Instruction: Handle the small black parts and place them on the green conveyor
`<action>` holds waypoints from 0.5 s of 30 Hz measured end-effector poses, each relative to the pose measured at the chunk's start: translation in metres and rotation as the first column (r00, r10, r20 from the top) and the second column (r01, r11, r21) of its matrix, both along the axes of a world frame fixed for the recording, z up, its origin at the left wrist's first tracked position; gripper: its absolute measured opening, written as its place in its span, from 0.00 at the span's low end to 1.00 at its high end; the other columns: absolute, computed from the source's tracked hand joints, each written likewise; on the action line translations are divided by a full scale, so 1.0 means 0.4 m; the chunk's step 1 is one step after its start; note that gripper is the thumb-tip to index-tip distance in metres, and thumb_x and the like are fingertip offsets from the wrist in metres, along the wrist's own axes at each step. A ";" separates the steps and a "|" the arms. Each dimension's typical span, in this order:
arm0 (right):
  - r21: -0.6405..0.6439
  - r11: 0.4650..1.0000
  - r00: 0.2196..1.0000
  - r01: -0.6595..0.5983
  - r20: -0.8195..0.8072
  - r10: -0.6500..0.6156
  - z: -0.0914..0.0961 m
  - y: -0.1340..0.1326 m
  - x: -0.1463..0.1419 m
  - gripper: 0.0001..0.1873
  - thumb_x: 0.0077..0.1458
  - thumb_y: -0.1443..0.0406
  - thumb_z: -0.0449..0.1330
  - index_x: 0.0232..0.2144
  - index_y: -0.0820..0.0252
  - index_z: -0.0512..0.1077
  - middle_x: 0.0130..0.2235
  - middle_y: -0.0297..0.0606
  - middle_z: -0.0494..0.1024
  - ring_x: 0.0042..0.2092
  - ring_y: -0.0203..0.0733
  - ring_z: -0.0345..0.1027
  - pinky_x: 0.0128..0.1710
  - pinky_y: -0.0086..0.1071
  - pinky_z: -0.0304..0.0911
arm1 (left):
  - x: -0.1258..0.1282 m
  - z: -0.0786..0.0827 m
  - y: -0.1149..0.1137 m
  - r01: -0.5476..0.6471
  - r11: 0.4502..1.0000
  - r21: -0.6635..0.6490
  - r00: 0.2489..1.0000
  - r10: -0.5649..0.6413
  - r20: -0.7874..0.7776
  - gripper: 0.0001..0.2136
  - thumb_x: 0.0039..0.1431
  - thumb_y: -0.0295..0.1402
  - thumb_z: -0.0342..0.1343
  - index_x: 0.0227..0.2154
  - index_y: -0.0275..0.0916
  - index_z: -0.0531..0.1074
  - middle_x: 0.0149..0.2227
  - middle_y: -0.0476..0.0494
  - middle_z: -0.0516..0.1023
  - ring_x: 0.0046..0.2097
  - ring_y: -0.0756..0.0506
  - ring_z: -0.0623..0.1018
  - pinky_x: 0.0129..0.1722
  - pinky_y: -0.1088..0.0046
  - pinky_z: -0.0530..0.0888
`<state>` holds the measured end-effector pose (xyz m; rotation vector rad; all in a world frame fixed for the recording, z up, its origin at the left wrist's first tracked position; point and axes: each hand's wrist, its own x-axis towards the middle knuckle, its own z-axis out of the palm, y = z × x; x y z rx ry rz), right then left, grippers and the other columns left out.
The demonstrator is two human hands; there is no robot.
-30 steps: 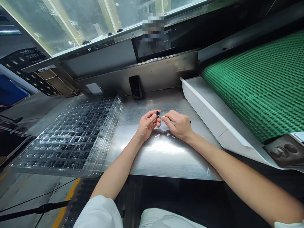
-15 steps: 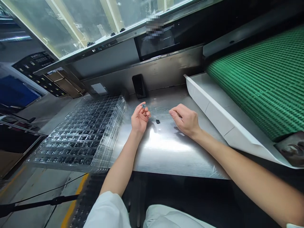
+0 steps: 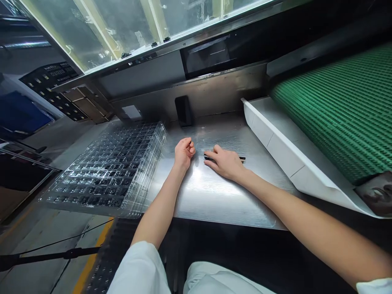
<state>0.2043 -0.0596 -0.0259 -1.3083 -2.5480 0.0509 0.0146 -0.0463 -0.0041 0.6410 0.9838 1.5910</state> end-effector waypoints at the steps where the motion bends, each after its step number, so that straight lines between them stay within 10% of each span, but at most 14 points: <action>1: -0.005 1.000 1.000 0.000 -0.002 0.000 0.000 -0.001 -0.001 0.19 0.74 0.50 0.56 0.59 0.48 0.77 0.50 0.41 0.74 0.41 0.45 0.73 0.31 0.34 0.51 | 0.002 -0.001 -0.001 0.016 1.000 0.003 1.000 -0.016 -0.007 0.16 0.55 0.34 0.72 0.32 0.39 0.66 0.24 0.55 0.69 0.21 0.57 0.63 0.23 0.79 0.58; 15: 0.129 0.976 0.864 -0.176 -0.455 0.216 -0.044 0.040 0.061 0.08 0.69 0.63 0.58 0.42 0.53 0.78 0.41 0.35 0.78 0.36 0.40 0.72 0.34 0.34 0.60 | 0.014 -0.012 -0.004 0.075 0.997 0.013 0.995 -0.074 -0.066 0.09 0.58 0.29 0.64 0.38 0.37 0.70 0.25 0.53 0.71 0.22 0.54 0.69 0.24 0.78 0.64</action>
